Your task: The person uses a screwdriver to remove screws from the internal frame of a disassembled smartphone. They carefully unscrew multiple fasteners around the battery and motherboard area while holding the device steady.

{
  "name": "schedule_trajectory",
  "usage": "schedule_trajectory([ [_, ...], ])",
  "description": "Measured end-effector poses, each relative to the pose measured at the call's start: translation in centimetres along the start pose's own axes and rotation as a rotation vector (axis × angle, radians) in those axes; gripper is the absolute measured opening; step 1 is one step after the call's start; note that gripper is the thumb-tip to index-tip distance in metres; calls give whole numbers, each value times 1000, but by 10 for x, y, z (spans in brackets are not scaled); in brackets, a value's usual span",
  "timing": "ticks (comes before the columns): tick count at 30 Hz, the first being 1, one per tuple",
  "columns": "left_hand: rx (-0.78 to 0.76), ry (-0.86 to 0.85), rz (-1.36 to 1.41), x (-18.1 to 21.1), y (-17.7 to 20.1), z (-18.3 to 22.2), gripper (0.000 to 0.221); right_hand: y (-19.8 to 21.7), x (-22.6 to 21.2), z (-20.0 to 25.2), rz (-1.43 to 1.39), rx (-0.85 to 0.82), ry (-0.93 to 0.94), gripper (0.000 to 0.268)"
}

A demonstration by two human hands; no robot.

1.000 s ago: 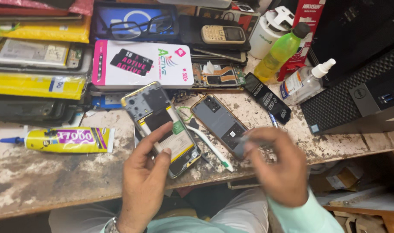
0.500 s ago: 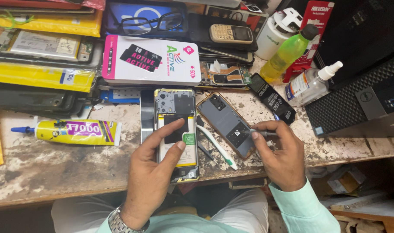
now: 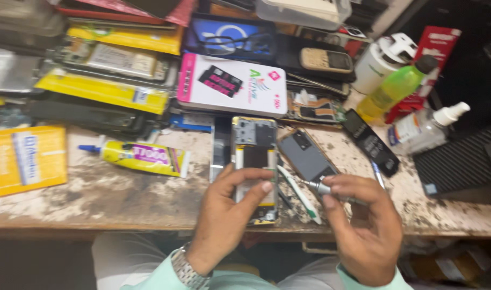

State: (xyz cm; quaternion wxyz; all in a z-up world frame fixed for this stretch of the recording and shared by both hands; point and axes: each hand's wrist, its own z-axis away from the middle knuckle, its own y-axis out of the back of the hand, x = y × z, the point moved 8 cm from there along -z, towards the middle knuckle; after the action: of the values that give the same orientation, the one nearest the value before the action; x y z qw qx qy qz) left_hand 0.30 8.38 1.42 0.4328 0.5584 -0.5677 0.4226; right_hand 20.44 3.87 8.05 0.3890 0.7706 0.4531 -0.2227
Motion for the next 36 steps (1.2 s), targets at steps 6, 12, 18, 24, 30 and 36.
schedule_trajectory([
  [6, -41, 137, 141, -6, 1, 3, 20, -20, -12, 3, -68, 1, 19, 27],
  [12, -22, 242, 127, -15, 1, 4, 17, -24, -14, 6, -10, -32, 38, 27],
  [18, -13, 209, 113, -11, 2, 4, 16, -25, -16, 4, -10, -54, 36, 27],
  [24, -17, 126, 76, -5, 2, 4, 15, -24, -19, 2, 38, -133, 64, 28],
  [30, -44, 171, 57, -8, 0, 4, 15, -22, -20, -3, -2, -228, 137, 31],
  [36, -52, 190, 114, -5, -1, 4, 31, -13, -17, -5, -24, -148, 89, 30],
])
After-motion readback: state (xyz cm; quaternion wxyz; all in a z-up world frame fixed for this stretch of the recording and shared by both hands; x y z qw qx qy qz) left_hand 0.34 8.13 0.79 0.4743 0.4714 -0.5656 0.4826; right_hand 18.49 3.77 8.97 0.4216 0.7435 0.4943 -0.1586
